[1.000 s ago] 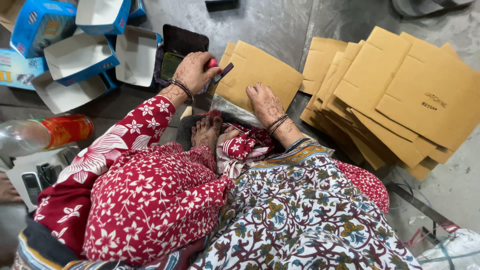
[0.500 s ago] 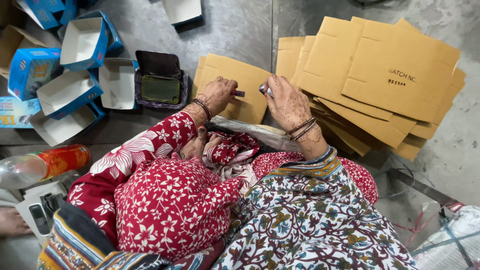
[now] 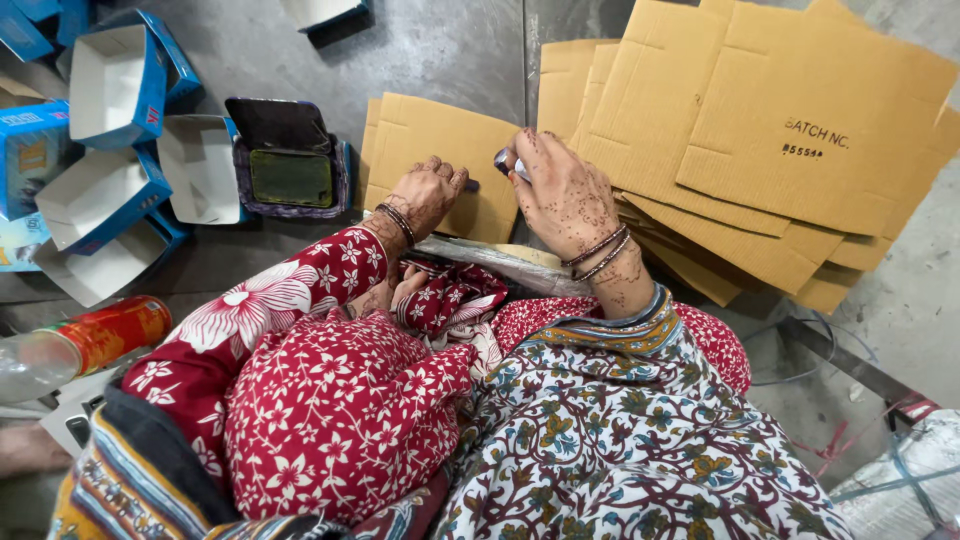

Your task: The person sits on the floor and repeatedly stamps a batch number onto flat cardboard pieces using a handheld ink pad and a stamping tool. They dip the stamp into the ink pad, press it onto the cardboard, and then place the stamped piece onto a growing stack.

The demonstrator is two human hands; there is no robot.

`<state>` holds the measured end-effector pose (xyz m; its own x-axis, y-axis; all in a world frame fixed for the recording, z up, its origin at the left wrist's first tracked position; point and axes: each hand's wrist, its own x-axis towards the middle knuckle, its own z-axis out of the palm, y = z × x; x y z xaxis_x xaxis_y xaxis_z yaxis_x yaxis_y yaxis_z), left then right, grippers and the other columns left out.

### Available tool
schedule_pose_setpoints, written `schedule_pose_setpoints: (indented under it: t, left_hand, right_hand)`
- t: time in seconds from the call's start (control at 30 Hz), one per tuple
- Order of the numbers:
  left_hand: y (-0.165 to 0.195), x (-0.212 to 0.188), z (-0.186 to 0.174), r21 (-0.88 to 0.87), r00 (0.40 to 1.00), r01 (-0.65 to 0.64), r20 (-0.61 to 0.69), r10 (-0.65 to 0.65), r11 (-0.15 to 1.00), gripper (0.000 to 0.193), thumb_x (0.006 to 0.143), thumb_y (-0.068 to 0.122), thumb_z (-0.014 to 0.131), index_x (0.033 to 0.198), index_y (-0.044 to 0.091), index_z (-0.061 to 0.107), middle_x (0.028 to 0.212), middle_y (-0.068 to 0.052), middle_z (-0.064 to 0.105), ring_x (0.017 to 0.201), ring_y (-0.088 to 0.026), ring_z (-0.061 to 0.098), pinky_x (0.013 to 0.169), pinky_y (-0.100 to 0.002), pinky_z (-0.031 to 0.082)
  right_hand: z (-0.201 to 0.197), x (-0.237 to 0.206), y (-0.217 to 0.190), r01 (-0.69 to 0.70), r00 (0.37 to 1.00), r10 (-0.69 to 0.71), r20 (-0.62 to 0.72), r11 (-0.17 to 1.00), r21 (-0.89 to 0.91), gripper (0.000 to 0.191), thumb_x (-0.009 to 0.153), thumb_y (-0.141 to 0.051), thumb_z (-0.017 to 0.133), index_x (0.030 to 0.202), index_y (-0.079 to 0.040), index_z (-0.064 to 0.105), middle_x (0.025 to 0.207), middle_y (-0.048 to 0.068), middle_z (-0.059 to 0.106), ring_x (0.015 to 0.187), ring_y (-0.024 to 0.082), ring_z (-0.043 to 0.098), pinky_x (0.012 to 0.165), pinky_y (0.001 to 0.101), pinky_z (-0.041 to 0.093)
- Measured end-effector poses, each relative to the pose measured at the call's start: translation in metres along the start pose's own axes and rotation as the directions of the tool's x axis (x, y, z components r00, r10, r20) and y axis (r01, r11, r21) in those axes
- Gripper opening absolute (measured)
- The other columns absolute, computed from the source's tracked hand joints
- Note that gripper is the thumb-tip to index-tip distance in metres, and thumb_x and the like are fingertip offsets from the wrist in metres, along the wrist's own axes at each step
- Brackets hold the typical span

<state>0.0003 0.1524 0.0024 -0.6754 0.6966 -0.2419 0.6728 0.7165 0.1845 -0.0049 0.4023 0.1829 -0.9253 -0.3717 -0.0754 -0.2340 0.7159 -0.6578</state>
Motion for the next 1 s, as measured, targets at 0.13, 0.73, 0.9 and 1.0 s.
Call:
schedule_pose_setpoints:
  t: [0.13,0.73,0.9,1.0]
  left_hand:
    - [-0.010,0.013,-0.004,-0.063,1.000,0.015,-0.019,-0.016,0.998,0.026,0.092,0.013,0.059,0.117,0.007,0.061,0.104,-0.011,0.070,0.105,-0.030,0.066,0.088,-0.041,0.054]
    - [-0.067,-0.032,0.003,-0.752,0.589,0.567,0.086,-0.803,0.335,0.048,0.090,0.055,0.072,0.110,0.011,0.073,0.094,-0.012,0.075,0.090,-0.028,0.072,0.079,-0.041,0.053]
    - [-0.067,-0.031,-0.001,-0.748,0.580,0.571,0.076,-0.811,0.339,0.048,0.091,0.055,0.072,0.111,0.011,0.074,0.094,-0.014,0.075,0.092,-0.030,0.071,0.080,-0.042,0.053]
    - [-0.067,-0.031,-0.003,-0.752,0.575,0.563,0.057,-0.816,0.344,0.047,0.090,0.053,0.074,0.111,0.011,0.074,0.093,-0.013,0.075,0.090,-0.028,0.070,0.079,-0.041,0.052]
  right_hand:
    - [0.023,0.002,0.013,-0.082,0.990,0.078,0.115,0.996,0.026,0.020,0.095,-0.020,0.064,0.111,-0.011,0.054,0.103,0.011,0.066,0.095,0.035,0.067,0.074,0.0477,0.053]
    - [0.122,0.015,0.059,-0.377,0.910,0.389,0.144,0.630,0.679,0.018,0.093,-0.014,0.073,0.105,-0.010,0.061,0.086,-0.001,0.066,0.073,0.007,0.062,0.065,0.0246,0.052]
    - [0.120,0.017,0.056,-0.312,0.931,0.349,0.109,0.602,0.735,0.018,0.093,-0.013,0.073,0.106,-0.010,0.060,0.089,-0.002,0.063,0.074,0.007,0.060,0.065,0.0240,0.052]
    - [0.119,0.019,0.056,-0.296,0.935,0.342,0.094,0.608,0.737,0.018,0.094,-0.013,0.073,0.106,-0.009,0.060,0.091,-0.002,0.063,0.076,0.006,0.060,0.066,0.0238,0.052]
